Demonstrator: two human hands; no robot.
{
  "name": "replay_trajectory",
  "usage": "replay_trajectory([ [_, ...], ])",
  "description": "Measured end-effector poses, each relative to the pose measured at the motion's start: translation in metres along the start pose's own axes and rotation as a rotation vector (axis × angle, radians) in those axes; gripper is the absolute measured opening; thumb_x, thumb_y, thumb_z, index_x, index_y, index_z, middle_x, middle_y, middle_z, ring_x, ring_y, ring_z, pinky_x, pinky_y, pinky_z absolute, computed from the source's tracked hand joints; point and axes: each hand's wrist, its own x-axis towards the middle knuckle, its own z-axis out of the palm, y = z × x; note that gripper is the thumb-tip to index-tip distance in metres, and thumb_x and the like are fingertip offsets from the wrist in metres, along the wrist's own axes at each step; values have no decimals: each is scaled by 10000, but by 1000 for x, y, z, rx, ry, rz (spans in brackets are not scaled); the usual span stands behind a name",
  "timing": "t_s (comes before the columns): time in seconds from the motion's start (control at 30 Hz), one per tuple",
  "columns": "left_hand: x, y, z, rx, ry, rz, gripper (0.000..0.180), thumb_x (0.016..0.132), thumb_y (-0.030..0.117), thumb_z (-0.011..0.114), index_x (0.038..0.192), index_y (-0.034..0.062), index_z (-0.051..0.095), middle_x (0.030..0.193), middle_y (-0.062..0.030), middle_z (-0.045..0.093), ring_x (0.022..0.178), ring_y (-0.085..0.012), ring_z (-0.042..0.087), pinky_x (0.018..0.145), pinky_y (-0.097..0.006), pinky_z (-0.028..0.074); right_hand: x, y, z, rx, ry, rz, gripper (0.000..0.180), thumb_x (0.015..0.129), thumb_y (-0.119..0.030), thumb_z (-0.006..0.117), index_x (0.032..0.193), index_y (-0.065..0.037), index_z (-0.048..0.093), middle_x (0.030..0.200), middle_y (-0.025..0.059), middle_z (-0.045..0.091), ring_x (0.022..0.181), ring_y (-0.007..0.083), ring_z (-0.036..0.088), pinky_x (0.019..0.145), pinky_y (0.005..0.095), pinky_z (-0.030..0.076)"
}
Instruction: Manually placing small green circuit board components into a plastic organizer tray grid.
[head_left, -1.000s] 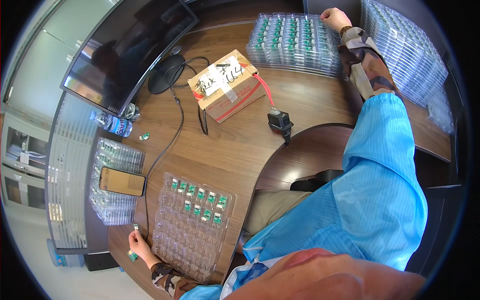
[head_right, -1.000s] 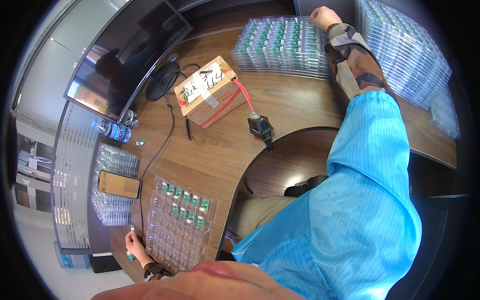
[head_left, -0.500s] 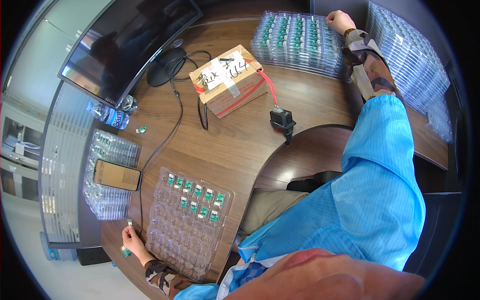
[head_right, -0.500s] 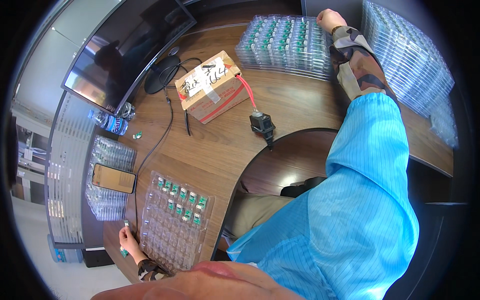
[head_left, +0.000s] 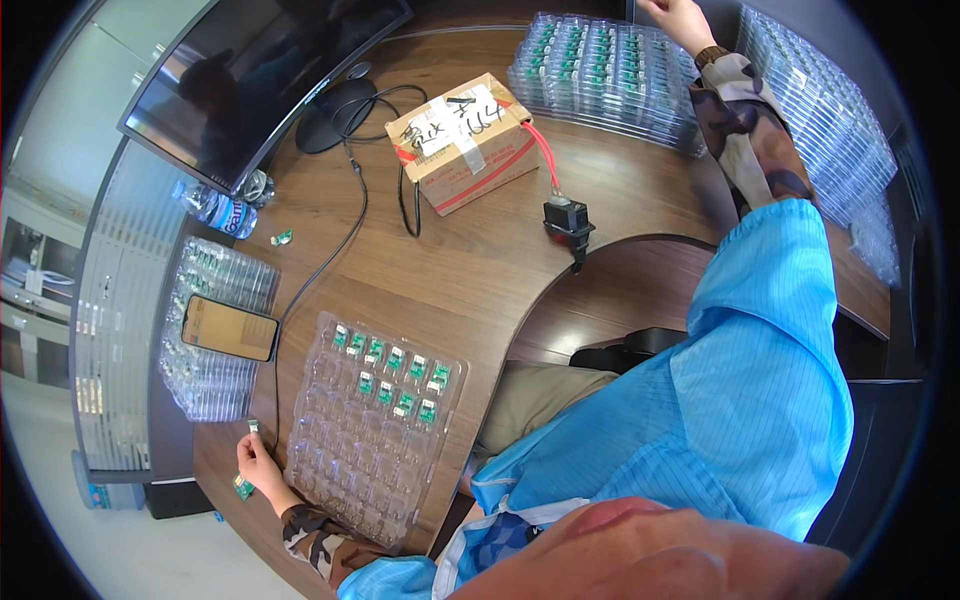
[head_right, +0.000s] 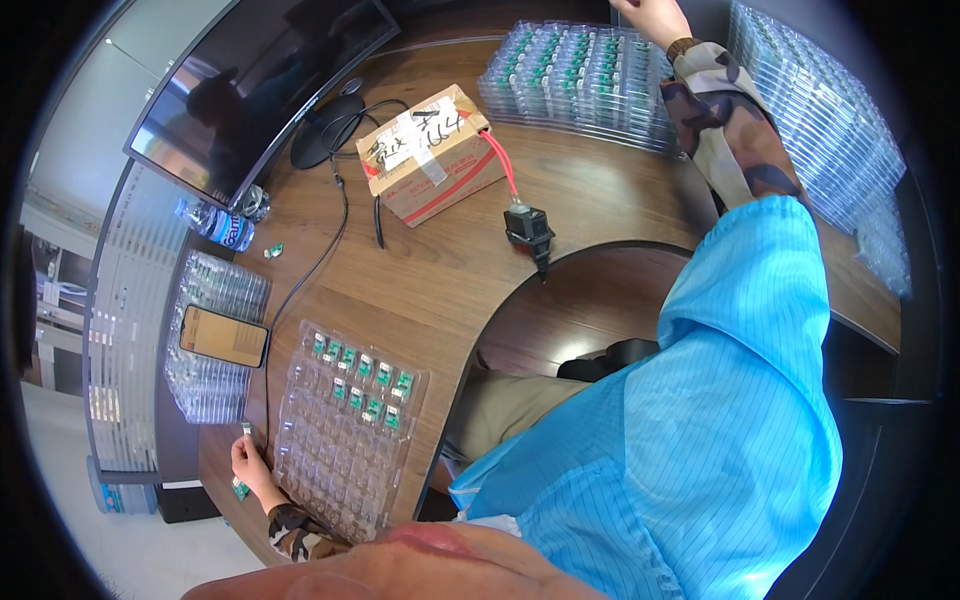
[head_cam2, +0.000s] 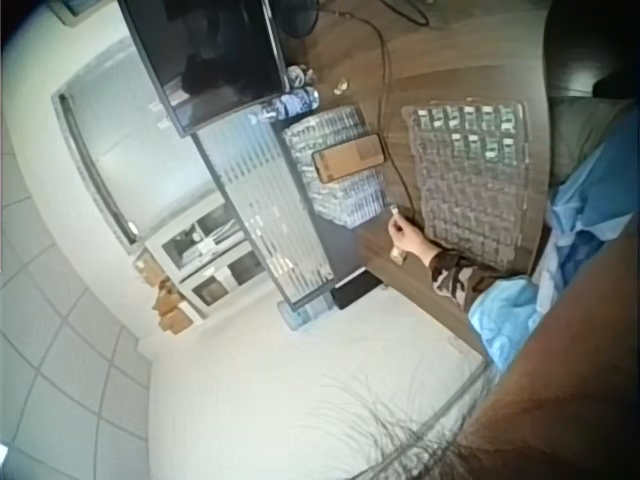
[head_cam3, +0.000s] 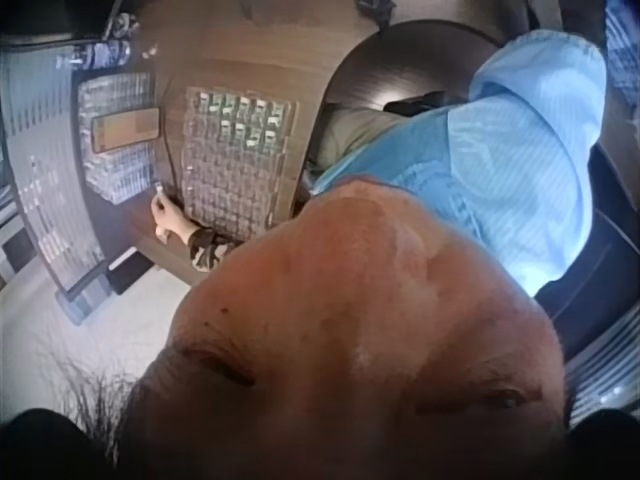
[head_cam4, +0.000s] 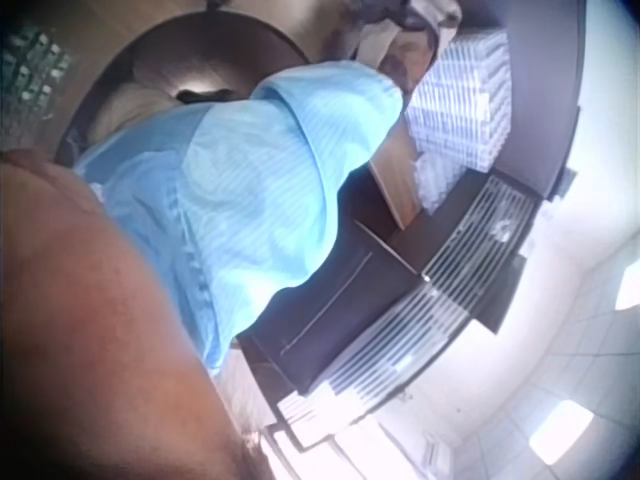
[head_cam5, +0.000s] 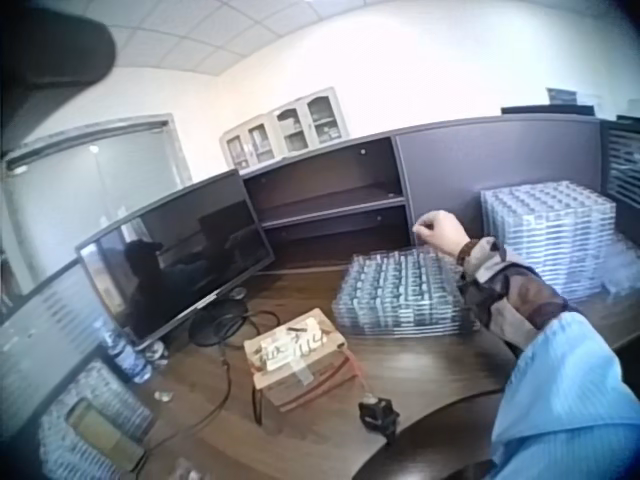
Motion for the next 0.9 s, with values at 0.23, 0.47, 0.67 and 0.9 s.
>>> replay_trajectory([
  [0.23,6,6,7,7,6,119,161,785,156,561,789,-4,574,643,-11,533,590,-90,451,562,-233,397,-55,-167,-32,704,-282,-244,80,792,-65,551,809,11,570,805,39,546,675,99,507,606,233,422],
  [0.47,6,10,9,56,81,50,172,758,193,589,777,23,599,606,-40,551,552,-106,478,543,-251,406,-152,-293,14,962,-617,-811,94,767,-81,565,823,-5,573,855,90,554,792,210,545,716,297,432],
  [0.67,-3,10,5,15,84,-8,179,761,191,593,772,12,601,605,-4,549,557,-65,464,525,-216,389,-203,-350,107,1135,-714,-671,131,788,-126,547,829,-4,576,795,85,562,730,207,546,659,276,430],
  [0.9,-4,18,8,94,112,-28,198,729,260,598,758,64,610,647,-90,584,606,-241,561,577,-321,431,-211,-326,150,918,-801,-447,198,799,-184,536,844,1,593,738,100,585,670,188,561,610,277,432],
])
